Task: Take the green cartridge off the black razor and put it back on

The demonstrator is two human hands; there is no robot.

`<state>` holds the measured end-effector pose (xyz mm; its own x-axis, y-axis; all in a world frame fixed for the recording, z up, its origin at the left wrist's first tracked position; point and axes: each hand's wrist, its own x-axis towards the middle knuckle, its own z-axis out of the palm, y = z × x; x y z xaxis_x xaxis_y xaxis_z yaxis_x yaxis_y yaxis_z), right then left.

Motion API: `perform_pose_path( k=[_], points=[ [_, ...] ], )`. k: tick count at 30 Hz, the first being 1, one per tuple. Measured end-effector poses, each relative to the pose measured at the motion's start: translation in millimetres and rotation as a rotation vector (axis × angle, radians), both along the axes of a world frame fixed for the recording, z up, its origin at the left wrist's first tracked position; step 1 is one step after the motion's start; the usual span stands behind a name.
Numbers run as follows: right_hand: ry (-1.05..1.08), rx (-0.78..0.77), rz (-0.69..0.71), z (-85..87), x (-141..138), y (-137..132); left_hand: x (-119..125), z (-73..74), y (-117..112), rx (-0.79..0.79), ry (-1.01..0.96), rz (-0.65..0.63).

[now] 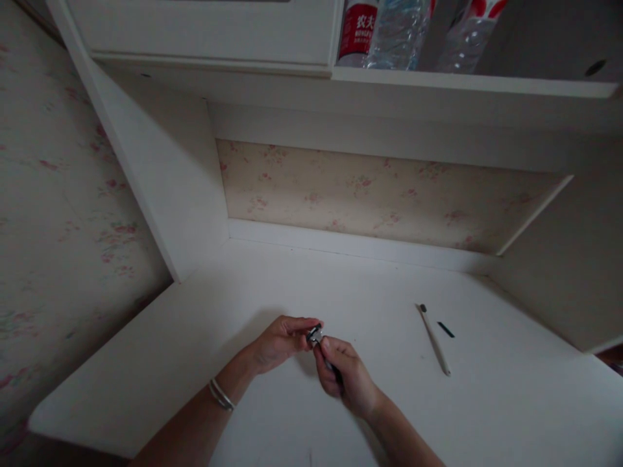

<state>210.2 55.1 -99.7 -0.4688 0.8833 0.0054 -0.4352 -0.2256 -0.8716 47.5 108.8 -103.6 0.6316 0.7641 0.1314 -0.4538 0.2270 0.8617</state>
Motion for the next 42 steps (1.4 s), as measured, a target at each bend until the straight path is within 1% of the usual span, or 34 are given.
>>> perform_pose_path(
  k=[3,7,14,20,25,28,34,37,42],
  points=[
    [0.021,-0.010,0.044,-0.6,1,0,-2,-1.0,1,0.031,0.000,-0.002],
    [0.028,-0.024,0.095,0.8,0,-1,-5,0.0,2,0.074,0.001,-0.039],
    [0.025,-0.039,0.120,5.5,0,-4,-10,0.0,4,0.166,0.048,-0.042],
    [0.025,-0.063,0.176,3.8,-1,-5,-18,1.0,7,0.222,0.129,-0.096],
    [0.011,-0.130,0.196,0.2,2,-2,-23,4.5,9,0.282,0.216,-0.113],
    [0.013,-0.136,0.187,-0.8,4,-2,-22,3.9,10,0.274,0.225,-0.112],
    [0.033,-0.107,0.146,2.9,3,-2,-17,1.6,9,0.218,0.135,-0.093],
    [0.036,-0.095,0.154,4.4,3,-1,-16,2.8,8,0.196,0.103,-0.092],
    [0.046,-0.085,0.151,2.6,5,0,-14,4.8,8,0.202,0.082,-0.086]
  ],
)
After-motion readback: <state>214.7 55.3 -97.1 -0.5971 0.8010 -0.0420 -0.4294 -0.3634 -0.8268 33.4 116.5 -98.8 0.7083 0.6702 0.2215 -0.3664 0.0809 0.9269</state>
